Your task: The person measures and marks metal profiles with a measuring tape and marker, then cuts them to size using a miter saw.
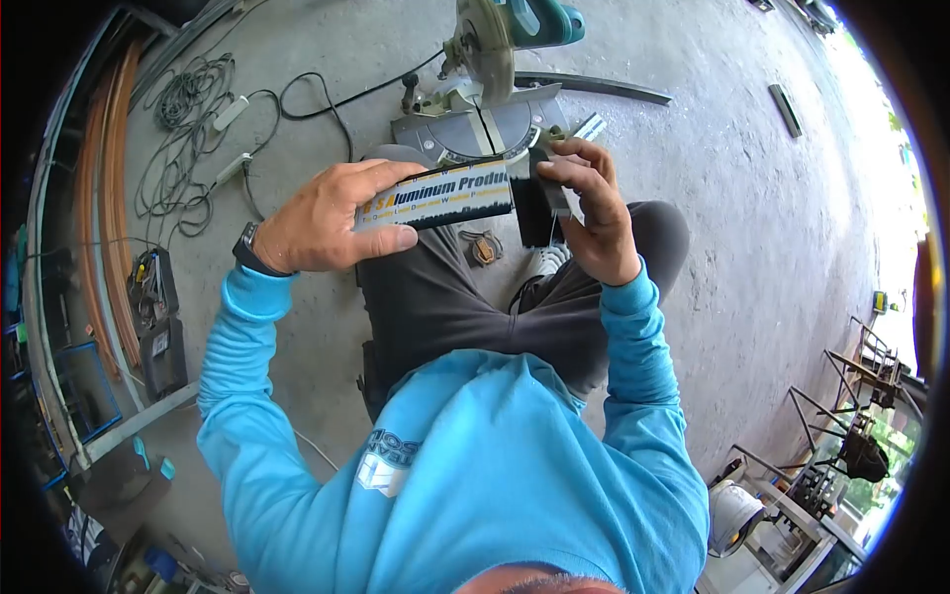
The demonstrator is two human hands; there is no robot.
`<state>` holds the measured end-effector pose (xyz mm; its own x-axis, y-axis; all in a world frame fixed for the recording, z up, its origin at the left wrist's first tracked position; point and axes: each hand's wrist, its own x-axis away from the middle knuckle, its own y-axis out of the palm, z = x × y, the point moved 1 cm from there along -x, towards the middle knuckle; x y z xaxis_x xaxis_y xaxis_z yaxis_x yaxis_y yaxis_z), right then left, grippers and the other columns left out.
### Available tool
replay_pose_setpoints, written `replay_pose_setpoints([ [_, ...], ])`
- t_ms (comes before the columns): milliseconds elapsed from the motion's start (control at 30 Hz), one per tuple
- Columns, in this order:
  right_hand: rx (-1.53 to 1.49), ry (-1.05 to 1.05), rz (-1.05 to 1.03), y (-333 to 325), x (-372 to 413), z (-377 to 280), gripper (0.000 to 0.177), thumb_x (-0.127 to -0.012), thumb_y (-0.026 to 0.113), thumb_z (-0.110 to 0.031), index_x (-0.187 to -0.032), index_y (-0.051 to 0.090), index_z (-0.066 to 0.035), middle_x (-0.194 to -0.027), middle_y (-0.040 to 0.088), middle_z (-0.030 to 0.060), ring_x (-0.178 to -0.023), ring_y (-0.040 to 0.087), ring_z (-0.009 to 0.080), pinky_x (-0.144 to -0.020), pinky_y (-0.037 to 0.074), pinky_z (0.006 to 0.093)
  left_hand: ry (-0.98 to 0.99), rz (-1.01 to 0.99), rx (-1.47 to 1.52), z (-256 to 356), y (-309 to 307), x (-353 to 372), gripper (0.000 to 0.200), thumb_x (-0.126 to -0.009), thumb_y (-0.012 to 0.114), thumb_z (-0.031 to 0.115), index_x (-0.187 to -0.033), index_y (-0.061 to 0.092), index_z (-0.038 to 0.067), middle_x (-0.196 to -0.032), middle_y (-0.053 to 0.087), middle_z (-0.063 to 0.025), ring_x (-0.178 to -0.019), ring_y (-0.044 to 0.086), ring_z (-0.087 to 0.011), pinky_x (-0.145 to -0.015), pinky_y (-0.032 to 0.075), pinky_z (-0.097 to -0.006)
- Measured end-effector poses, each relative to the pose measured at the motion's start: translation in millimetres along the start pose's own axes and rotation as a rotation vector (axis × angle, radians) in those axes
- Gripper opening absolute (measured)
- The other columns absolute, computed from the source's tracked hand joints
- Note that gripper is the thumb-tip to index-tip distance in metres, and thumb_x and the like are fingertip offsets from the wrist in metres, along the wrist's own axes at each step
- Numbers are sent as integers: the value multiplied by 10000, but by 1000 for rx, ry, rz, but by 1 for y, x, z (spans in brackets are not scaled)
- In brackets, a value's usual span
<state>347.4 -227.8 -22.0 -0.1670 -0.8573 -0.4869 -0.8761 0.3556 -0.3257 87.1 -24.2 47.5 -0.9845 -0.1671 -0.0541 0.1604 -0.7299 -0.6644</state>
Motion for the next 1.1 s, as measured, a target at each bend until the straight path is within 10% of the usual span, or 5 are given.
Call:
replay_pose_setpoints([
  [133, -68, 44, -70, -4, 6, -9, 575, -802, 675, 119, -1342, 626, -69, -1393, 567, 135, -1275, 566, 307, -1042, 476, 396, 5, -5, 71, -2, 8, 5, 706, -852, 775, 406, -1381, 570, -14, -1209, 672, -228, -1098, 672, -414, -937, 547, -430],
  [367, -181, 34, -115, -2, 14, -10, 617, -790, 646, 134, -1381, 585, -34, -1382, 601, 141, -1236, 592, 316, -993, 499, 398, 368, 344, -447, 18, 14, 1, 716, -645, 903, 23, -1305, 649, 135, -812, 563, -51, -688, 565, -233, -580, 470, -388],
  [1100, 153, -6, -31, -35, 43, -14, 680, -677, 778, 48, -1342, 681, -60, -1207, 686, 146, -1070, 668, 339, -916, 556, 418, 398, 317, -543, 39, 67, -13, 422, -769, 709, 71, -1179, 785, 127, -769, 535, 20, -678, 525, -153, -517, 422, -301],
])
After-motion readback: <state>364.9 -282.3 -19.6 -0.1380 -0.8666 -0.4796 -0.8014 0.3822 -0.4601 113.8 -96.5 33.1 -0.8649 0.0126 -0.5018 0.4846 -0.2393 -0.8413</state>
